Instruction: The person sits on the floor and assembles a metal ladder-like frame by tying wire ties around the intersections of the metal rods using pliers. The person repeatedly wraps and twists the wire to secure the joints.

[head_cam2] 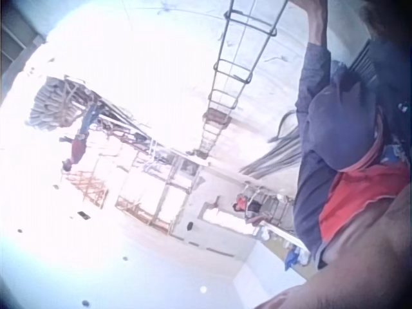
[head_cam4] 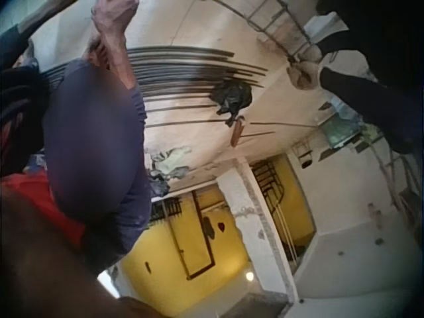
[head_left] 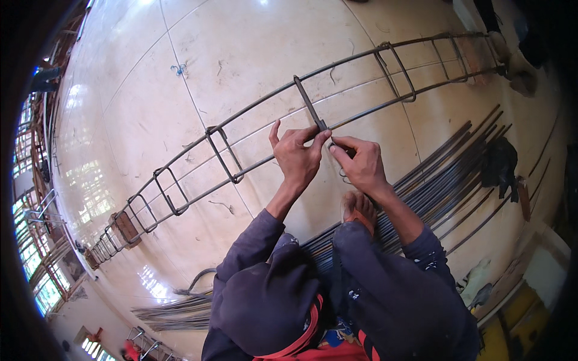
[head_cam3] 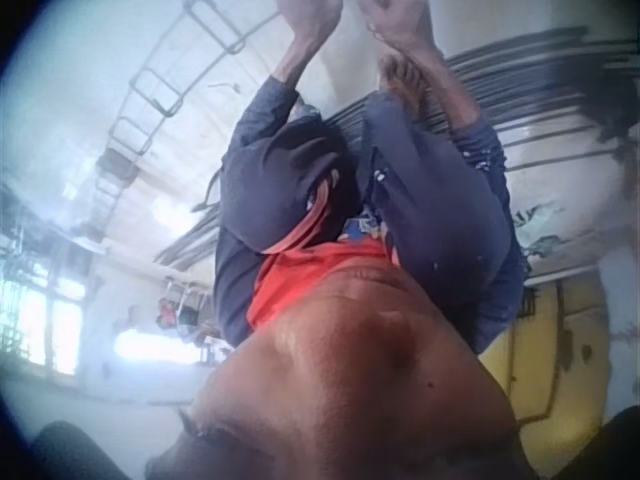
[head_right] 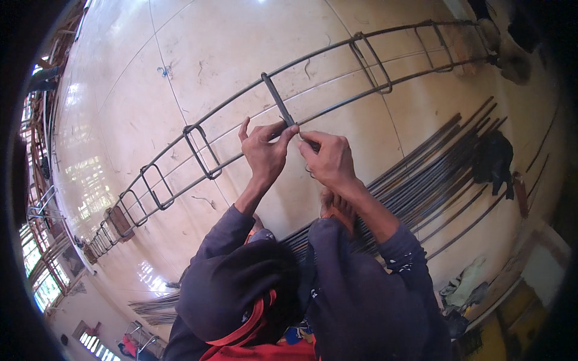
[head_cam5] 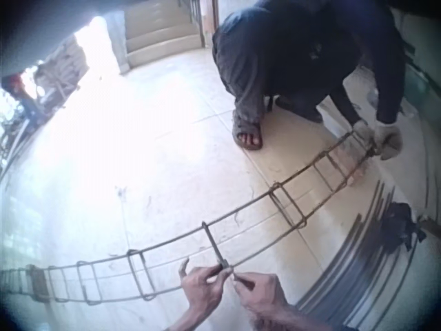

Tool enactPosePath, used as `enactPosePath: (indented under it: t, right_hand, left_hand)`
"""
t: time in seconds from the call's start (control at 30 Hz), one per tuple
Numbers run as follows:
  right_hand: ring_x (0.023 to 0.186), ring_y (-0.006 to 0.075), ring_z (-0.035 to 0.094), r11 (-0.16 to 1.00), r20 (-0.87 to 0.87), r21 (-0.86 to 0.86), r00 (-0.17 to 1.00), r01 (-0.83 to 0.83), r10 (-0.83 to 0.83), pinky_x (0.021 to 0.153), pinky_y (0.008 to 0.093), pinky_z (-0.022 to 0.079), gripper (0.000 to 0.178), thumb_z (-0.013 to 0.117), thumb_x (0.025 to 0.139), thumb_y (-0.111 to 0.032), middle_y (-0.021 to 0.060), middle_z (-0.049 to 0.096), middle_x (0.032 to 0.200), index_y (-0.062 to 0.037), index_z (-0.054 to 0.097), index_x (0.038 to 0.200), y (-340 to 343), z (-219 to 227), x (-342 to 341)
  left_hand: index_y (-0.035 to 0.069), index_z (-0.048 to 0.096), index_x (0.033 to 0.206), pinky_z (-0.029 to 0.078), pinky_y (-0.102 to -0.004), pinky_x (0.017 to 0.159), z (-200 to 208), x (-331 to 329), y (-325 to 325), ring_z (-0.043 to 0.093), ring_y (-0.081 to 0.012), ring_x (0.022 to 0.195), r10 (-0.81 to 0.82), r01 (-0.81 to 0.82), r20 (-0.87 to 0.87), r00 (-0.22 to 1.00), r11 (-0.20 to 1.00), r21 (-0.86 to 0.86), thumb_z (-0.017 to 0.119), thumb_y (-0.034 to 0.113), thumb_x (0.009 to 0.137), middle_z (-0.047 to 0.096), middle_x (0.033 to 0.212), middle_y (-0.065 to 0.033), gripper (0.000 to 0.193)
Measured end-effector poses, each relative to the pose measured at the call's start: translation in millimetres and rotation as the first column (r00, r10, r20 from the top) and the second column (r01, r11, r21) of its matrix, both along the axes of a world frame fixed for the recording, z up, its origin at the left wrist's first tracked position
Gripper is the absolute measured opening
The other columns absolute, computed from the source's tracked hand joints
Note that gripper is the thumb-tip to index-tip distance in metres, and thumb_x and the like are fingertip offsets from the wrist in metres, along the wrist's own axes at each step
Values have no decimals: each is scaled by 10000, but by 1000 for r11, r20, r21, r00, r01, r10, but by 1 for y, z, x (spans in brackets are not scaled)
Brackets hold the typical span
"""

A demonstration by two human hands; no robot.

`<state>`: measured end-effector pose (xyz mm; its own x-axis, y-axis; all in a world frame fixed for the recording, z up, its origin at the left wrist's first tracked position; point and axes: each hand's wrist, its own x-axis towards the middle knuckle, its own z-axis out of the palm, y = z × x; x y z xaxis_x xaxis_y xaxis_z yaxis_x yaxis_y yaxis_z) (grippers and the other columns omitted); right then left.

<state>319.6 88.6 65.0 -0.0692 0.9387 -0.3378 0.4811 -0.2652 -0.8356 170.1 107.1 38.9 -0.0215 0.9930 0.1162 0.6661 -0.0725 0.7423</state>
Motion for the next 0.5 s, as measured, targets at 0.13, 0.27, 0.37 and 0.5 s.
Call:
enactPosePath:
  t: [0.13,0.27,0.37,0.5]
  right_hand:
    - [666,135,614,989,-330,-127,937,80,-118,632,275,498,354,650,831,-133,75,672,818,48,608,1132,-4,-16,9]
    - [780,120,608,944,-549,-319,797,81,-253,728,253,510,377,615,818,-70,54,661,878,65,585,1168,-10,-3,12]
    - [811,119,608,981,-450,-192,886,23,-109,769,247,503,386,584,809,-35,67,660,902,67,577,1181,-11,-3,16]
    - [867,121,601,970,-371,-239,927,-34,-59,814,243,488,401,559,815,8,75,643,962,80,547,1210,-5,12,16]
  left_hand:
    - [75,725,799,288,-430,1071,-6,0,-1,651,-164,691,16,-24,79,997,995,95,790,278,720,701,727,-48,227]
    - [81,710,841,319,-429,1054,-13,1,-1,644,-161,687,10,-22,79,997,988,151,796,241,712,703,747,-32,223]
    - [88,699,890,332,-421,1038,-18,1,-1,633,-159,698,4,-20,78,997,978,208,791,214,717,699,756,-18,233]
    - [93,682,939,349,-421,1014,-19,0,-4,604,-164,778,-55,66,-44,998,949,309,764,160,731,664,789,-10,234]
